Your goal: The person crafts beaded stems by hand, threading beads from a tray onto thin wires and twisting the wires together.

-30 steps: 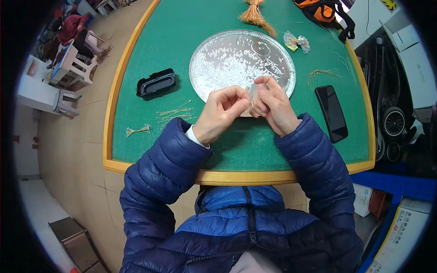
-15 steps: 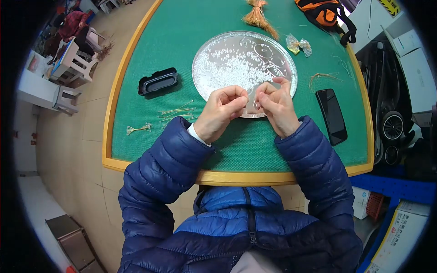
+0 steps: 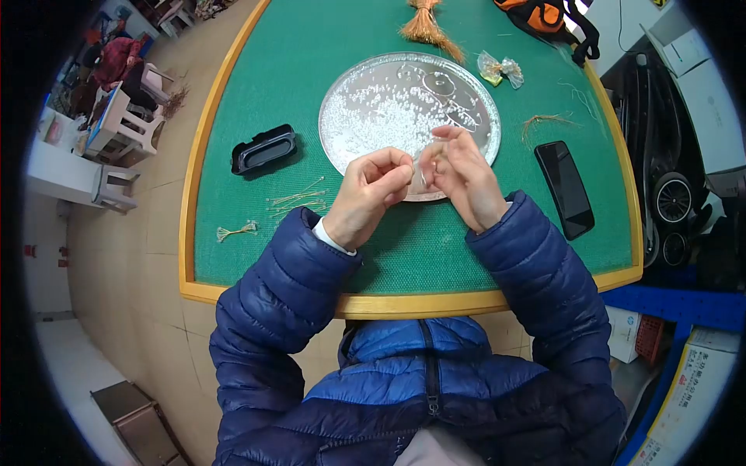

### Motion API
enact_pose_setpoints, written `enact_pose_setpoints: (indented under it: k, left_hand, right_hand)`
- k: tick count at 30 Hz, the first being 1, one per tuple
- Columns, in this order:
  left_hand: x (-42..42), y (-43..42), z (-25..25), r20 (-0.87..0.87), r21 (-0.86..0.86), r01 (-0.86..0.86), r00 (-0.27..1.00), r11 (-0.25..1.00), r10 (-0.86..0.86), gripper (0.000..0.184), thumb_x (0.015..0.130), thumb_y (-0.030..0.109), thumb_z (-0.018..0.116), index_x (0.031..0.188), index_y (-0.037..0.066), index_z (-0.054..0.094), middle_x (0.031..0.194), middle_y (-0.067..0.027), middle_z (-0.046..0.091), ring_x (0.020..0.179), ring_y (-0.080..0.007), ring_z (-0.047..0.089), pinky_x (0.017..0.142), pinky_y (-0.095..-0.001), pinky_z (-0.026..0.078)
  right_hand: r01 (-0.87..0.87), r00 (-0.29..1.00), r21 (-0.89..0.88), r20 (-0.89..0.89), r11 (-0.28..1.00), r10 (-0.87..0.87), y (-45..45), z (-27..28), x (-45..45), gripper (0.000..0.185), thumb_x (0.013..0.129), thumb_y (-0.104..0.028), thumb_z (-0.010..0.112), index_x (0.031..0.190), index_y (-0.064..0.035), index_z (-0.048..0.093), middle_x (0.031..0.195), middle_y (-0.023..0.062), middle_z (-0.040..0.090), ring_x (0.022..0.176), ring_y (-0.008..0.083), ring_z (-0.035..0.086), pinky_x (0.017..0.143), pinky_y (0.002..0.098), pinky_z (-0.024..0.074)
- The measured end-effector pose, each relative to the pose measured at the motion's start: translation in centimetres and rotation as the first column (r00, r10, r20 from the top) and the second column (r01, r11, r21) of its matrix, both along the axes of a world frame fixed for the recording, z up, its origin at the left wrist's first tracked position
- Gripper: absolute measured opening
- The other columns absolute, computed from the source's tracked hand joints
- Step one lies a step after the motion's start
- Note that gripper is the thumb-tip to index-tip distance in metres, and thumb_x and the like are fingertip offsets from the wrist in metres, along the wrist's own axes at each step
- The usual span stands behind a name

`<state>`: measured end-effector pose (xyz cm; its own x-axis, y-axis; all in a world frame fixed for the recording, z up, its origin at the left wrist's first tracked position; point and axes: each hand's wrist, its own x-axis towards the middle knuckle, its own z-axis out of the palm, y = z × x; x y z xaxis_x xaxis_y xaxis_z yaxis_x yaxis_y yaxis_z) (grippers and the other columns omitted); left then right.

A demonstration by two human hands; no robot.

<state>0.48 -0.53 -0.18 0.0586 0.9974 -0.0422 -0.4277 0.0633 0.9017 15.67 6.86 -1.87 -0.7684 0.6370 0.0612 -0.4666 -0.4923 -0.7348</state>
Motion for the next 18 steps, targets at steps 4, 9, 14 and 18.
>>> enact_pose_setpoints:
  k: [4,9,14,18]
  left_hand:
    - [-0.2,0.1,-0.1,0.059,-0.017,-0.024,0.998,1.000,0.025,0.005,0.081,0.007,0.052,0.083,0.003,0.053,0.073,-0.0008,0.048,0.059,-0.0047,0.037,0.054,-0.0144,0.031]
    - [-0.2,0.1,-0.4,0.064,-0.028,0.016,0.998,0.999,-0.014,0.004,0.081,0.007,0.052,0.083,0.003,0.053,0.073,-0.0007,0.048,0.059,-0.0049,0.038,0.054,-0.0144,0.030]
    - [0.2,0.0,-0.4,-0.022,0.016,0.024,0.999,1.000,-0.023,0.005,0.081,0.007,0.052,0.083,0.003,0.053,0.071,-0.0002,0.048,0.059,-0.0050,0.037,0.054,-0.0146,0.030]
    - [0.2,-0.1,-0.1,-0.042,0.014,0.078,0.996,0.997,-0.078,0.003,0.081,0.005,0.050,0.082,0.003,0.053,0.071,-0.0002,0.048,0.059,-0.0054,0.038,0.055,-0.0150,0.031]
  right_hand:
    - [0.285,0.938,0.070,0.186,0.956,-0.294,-1.3,2.2,-0.8,0.039,0.081,0.005,0.044,0.112,-0.0091,0.026,0.074,0.0081,0.043,0.060,0.0111,0.039,0.053,0.0209,0.0341]
    - [0.326,0.911,0.164,0.210,0.931,-0.356,-1.4,1.0,-1.0,0.039,0.082,0.005,0.043,0.112,-0.0111,0.023,0.075,0.0084,0.044,0.060,0.0110,0.039,0.054,0.0208,0.0345]
    - [0.296,0.926,0.139,0.202,0.945,-0.319,-1.3,0.5,-0.8,0.039,0.082,0.002,0.045,0.110,-0.0089,0.021,0.070,0.0063,0.046,0.054,0.0089,0.040,0.048,0.0180,0.0338]
    - [0.129,0.984,-0.100,0.137,0.987,-0.115,-0.9,0.5,-0.1,0.038,0.083,0.003,0.045,0.110,-0.0084,0.021,0.059,0.0020,0.041,0.048,0.0077,0.036,0.044,0.0174,0.0298]
